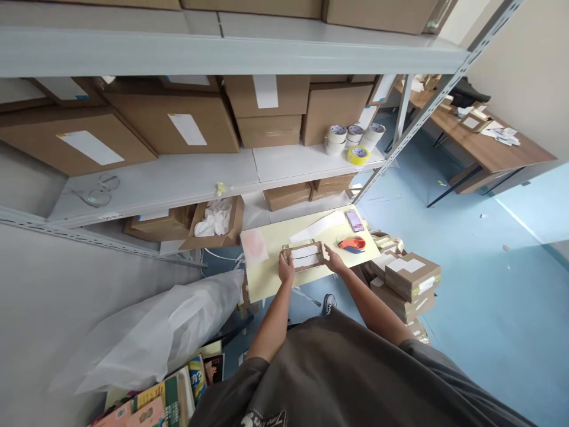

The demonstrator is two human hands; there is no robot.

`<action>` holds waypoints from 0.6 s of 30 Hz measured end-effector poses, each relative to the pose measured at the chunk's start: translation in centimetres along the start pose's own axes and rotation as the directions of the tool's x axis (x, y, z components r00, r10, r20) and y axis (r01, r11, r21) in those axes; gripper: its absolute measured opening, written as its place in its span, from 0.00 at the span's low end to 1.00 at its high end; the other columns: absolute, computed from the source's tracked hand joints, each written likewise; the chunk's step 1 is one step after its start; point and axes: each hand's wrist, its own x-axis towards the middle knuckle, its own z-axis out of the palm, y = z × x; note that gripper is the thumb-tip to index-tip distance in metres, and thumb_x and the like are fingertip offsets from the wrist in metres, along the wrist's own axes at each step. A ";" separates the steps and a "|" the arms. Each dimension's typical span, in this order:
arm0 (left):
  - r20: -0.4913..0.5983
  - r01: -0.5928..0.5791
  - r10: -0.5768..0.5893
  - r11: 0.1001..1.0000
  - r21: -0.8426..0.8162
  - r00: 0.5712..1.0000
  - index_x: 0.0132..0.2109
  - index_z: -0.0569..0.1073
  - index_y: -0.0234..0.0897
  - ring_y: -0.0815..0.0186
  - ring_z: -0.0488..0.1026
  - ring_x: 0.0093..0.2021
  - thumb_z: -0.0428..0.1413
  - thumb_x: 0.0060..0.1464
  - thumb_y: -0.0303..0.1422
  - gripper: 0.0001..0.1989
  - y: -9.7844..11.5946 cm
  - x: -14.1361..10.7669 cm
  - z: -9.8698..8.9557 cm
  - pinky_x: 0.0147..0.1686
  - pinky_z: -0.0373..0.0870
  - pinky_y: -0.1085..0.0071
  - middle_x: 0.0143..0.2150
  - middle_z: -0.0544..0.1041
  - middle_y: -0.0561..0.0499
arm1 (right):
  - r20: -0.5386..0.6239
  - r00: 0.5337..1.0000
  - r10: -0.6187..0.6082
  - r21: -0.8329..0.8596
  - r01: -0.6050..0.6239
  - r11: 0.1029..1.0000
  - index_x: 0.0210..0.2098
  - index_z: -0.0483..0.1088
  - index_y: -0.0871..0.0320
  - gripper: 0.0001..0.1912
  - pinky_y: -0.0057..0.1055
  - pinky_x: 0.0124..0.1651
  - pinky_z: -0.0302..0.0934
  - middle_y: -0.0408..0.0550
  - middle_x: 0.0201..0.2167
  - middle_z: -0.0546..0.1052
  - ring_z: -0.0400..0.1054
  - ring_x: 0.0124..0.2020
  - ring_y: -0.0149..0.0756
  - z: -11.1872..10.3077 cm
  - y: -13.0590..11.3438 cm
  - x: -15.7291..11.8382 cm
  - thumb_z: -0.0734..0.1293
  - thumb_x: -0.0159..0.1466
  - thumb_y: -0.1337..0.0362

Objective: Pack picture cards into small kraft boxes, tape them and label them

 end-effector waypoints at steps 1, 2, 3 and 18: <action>-0.008 -0.008 0.008 1.000 0.011 1.000 0.75 0.60 0.35 0.51 0.67 0.71 0.52 0.70 0.43 0.32 0.0 0.0 -0.1 0.67 0.65 0.60 0.72 0.69 0.36 | -0.049 0.998 -0.030 0.021 0.031 0.999 0.78 0.50 0.52 0.46 0.48 0.62 0.68 0.59 0.64 0.75 0.73 0.62 0.52 -1.0 0.8 0.0 0.70 0.65 0.62; -0.013 -0.007 0.007 1.000 0.023 1.000 0.74 0.61 0.36 0.51 0.68 0.70 0.53 0.69 0.42 0.31 0.0 0.0 -0.2 0.66 0.66 0.60 0.71 0.70 0.36 | -0.095 0.994 -0.047 0.034 0.050 0.998 0.78 0.50 0.51 0.45 0.49 0.62 0.68 0.59 0.63 0.76 0.73 0.62 0.52 -2.1 1.7 0.0 0.70 0.66 0.62; -0.010 -0.009 0.010 0.999 0.034 1.000 0.73 0.61 0.37 0.52 0.69 0.70 0.53 0.69 0.41 0.30 0.1 -0.1 -0.4 0.65 0.67 0.61 0.71 0.71 0.37 | -0.135 0.989 -0.054 0.042 0.061 0.997 0.78 0.51 0.51 0.44 0.50 0.62 0.68 0.59 0.63 0.76 0.73 0.62 0.52 -3.4 2.6 0.0 0.69 0.66 0.62; -0.088 0.077 -0.059 0.974 0.215 0.994 0.74 0.60 0.39 0.52 0.69 0.70 0.53 0.69 0.46 0.33 2.0 -1.2 1.2 0.67 0.67 0.61 0.72 0.70 0.41 | -0.160 0.987 0.021 -0.081 -0.034 0.996 0.71 0.64 0.59 0.37 0.39 0.61 0.66 0.60 0.59 0.78 0.74 0.57 0.50 -14.8 16.1 4.1 0.70 0.64 0.60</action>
